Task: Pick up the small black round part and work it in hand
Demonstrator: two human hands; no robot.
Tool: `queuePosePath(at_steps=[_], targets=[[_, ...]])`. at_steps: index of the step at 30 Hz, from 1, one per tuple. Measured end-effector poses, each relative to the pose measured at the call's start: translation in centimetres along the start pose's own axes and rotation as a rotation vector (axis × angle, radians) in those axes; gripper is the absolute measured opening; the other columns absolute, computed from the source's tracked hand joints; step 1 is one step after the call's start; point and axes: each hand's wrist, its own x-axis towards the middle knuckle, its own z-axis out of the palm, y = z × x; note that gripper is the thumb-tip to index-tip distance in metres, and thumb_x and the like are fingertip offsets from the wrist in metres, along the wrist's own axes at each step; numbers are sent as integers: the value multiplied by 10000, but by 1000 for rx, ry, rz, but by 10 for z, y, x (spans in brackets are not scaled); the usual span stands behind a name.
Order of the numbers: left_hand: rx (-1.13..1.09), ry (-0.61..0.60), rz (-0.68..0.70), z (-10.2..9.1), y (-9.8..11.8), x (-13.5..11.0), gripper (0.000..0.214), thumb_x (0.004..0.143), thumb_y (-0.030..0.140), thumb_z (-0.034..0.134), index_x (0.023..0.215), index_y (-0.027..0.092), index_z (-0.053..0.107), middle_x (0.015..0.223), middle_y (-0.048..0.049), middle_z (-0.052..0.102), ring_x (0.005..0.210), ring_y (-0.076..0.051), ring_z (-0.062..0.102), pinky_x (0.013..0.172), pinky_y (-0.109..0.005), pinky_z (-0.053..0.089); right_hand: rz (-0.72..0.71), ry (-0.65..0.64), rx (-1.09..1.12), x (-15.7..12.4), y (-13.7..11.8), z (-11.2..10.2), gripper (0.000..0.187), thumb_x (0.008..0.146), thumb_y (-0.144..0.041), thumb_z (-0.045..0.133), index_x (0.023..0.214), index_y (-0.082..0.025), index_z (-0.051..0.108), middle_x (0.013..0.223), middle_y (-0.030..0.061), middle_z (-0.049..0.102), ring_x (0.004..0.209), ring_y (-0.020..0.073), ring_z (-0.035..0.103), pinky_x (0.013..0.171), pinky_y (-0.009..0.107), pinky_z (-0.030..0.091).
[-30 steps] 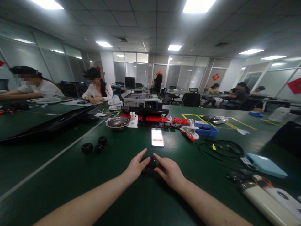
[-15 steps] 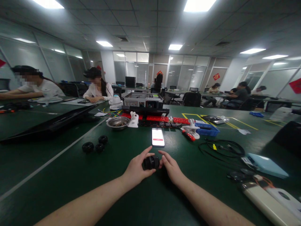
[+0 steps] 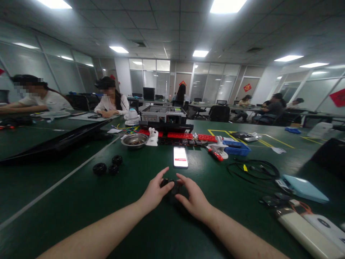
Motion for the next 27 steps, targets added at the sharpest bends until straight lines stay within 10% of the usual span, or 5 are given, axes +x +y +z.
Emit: queuePosePath(at_steps=[13, 17, 21, 27], targets=[[107, 34, 119, 2, -1, -1, 590, 649, 231, 626, 1192, 201, 396, 994, -63, 629, 921, -211, 584, 851, -368, 422, 63, 90, 8, 2, 0, 1, 513, 757, -296, 533, 1226, -198, 350, 1060, 82, 523, 934, 200, 490, 817, 365, 395], [245, 45, 245, 2, 2, -6, 627, 639, 224, 628, 1210, 251, 369, 1089, -39, 593, 1014, -197, 537, 934, -383, 360, 136, 110, 1, 4, 4, 2, 245, 838, -330, 396, 941, -169, 549, 853, 54, 572, 798, 174, 511, 727, 312, 401], [297, -17, 310, 1, 0, -9, 624, 649, 242, 625, 1217, 265, 369, 1138, -29, 568, 1047, -187, 516, 942, -370, 361, 148, 51, -17, 5, 7, 5, 380, 870, -362, 302, 639, -161, 525, 627, 17, 506, 620, 141, 468, 595, 267, 377], [197, -15, 217, 0, -1, -6, 620, 679, 301, 610, 1240, 244, 352, 1134, -62, 570, 1042, -220, 519, 931, -400, 356, 63, 54, 46, 4, 3, 2, 170, 826, -299, 431, 866, -173, 538, 797, 36, 538, 740, 156, 495, 673, 283, 398]])
